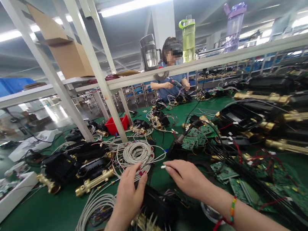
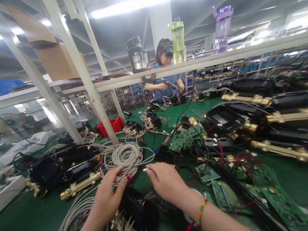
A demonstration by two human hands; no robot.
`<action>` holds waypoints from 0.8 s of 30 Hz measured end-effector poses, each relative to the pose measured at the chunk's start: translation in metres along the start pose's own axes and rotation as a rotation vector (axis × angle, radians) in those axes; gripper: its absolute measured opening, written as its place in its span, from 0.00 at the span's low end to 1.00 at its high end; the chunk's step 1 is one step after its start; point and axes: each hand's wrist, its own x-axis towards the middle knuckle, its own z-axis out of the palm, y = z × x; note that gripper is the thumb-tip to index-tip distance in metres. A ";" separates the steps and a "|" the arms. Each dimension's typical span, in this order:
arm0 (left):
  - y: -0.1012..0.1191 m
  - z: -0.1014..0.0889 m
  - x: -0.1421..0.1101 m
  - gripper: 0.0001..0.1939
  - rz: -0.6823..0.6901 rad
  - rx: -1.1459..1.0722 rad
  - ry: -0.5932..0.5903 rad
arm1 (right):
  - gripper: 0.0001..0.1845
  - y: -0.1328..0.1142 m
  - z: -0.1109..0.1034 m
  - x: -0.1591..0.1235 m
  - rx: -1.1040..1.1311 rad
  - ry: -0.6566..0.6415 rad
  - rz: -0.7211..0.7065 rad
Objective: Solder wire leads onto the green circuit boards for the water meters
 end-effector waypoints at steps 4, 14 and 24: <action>-0.030 -0.037 -0.060 0.23 -0.071 0.099 0.221 | 0.21 0.008 -0.013 -0.044 0.048 0.150 -0.033; -0.089 -0.086 -0.178 0.15 0.003 0.497 0.181 | 0.25 0.006 0.080 -0.142 0.095 0.352 -0.193; -0.116 -0.095 -0.155 0.34 -0.086 0.555 -0.185 | 0.22 -0.019 0.111 -0.086 0.473 0.256 0.128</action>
